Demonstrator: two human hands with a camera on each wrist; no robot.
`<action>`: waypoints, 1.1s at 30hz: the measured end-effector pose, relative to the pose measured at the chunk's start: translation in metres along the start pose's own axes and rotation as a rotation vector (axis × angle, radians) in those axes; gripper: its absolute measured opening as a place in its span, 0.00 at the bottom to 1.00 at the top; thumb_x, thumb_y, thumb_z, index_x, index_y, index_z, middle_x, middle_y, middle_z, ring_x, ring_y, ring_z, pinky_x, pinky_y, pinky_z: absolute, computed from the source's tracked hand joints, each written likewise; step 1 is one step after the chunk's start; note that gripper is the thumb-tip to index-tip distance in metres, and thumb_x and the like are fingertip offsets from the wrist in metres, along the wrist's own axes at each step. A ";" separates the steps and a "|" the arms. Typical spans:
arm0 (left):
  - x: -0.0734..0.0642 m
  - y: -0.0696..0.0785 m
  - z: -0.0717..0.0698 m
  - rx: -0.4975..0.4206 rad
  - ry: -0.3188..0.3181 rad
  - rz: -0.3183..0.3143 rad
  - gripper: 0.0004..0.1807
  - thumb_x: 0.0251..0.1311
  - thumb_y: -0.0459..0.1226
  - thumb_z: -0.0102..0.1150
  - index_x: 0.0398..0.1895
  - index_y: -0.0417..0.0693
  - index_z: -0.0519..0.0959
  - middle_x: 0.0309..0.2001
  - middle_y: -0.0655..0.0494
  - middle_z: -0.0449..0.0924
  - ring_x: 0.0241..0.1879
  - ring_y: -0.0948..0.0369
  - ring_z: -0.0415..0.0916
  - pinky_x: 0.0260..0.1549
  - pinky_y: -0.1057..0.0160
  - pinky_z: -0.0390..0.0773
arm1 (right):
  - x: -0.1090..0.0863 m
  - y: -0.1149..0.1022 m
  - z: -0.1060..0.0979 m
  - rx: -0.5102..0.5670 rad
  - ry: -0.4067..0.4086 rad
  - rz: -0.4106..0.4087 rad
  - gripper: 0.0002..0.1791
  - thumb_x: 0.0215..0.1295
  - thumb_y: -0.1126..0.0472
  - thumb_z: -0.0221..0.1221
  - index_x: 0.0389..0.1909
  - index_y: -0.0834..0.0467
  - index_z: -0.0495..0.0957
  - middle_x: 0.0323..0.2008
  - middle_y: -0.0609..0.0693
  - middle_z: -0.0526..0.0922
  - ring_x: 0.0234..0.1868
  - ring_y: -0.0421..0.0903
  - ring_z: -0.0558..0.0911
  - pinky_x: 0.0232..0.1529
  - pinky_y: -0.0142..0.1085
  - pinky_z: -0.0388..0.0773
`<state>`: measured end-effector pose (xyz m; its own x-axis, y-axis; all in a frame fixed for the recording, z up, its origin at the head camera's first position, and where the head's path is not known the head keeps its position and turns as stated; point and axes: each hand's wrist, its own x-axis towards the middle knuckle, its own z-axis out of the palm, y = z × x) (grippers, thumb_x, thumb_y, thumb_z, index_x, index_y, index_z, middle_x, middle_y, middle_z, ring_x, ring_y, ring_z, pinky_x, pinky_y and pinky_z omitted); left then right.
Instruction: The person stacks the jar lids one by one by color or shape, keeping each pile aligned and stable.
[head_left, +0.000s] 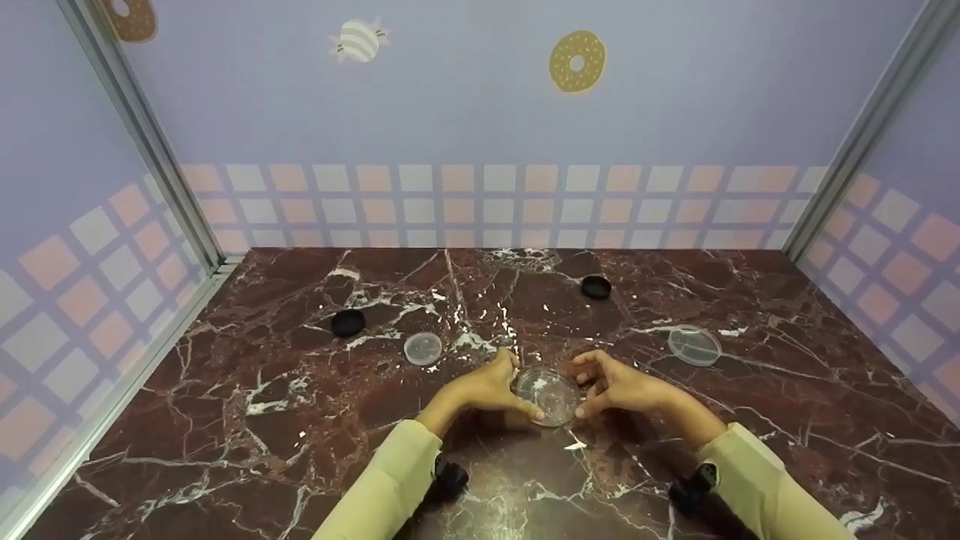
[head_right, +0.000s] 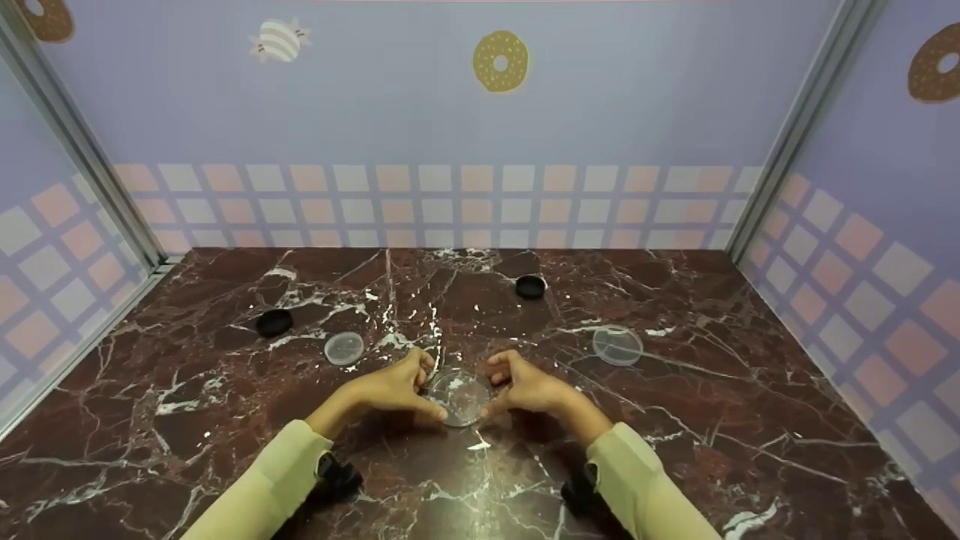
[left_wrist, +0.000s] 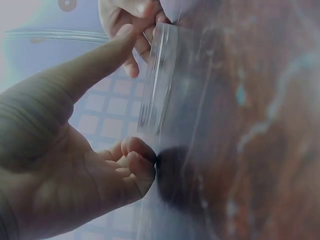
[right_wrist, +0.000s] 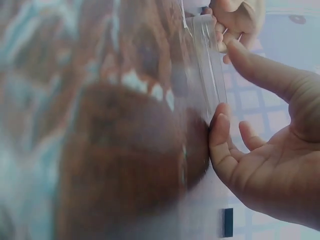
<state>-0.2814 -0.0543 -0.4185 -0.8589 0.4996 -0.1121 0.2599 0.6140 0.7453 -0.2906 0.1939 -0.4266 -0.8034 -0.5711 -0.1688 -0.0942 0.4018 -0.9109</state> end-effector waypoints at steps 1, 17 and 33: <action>0.001 0.001 0.000 -0.002 0.008 -0.002 0.40 0.45 0.42 0.76 0.53 0.35 0.59 0.44 0.45 0.68 0.48 0.52 0.69 0.59 0.50 0.72 | -0.001 0.000 -0.001 0.005 0.002 -0.005 0.44 0.51 0.68 0.69 0.63 0.73 0.51 0.52 0.67 0.68 0.38 0.42 0.76 0.39 0.28 0.78; 0.032 0.063 0.018 -0.091 0.174 0.075 0.41 0.45 0.46 0.76 0.56 0.41 0.61 0.52 0.46 0.66 0.51 0.53 0.69 0.54 0.58 0.75 | -0.019 -0.014 -0.043 -0.005 0.360 -0.158 0.38 0.59 0.67 0.63 0.67 0.70 0.57 0.62 0.72 0.68 0.59 0.60 0.74 0.53 0.30 0.77; 0.096 0.112 0.074 -0.348 0.279 0.055 0.38 0.42 0.42 0.78 0.54 0.49 0.66 0.54 0.51 0.69 0.58 0.55 0.71 0.52 0.68 0.73 | -0.070 0.036 -0.118 0.145 0.624 -0.043 0.28 0.63 0.59 0.64 0.62 0.46 0.65 0.46 0.26 0.72 0.47 0.27 0.73 0.47 0.21 0.74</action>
<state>-0.3015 0.1080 -0.3943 -0.9466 0.3126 0.0794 0.1852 0.3252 0.9273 -0.3072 0.3325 -0.4034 -0.9959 -0.0427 0.0796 -0.0880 0.2617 -0.9611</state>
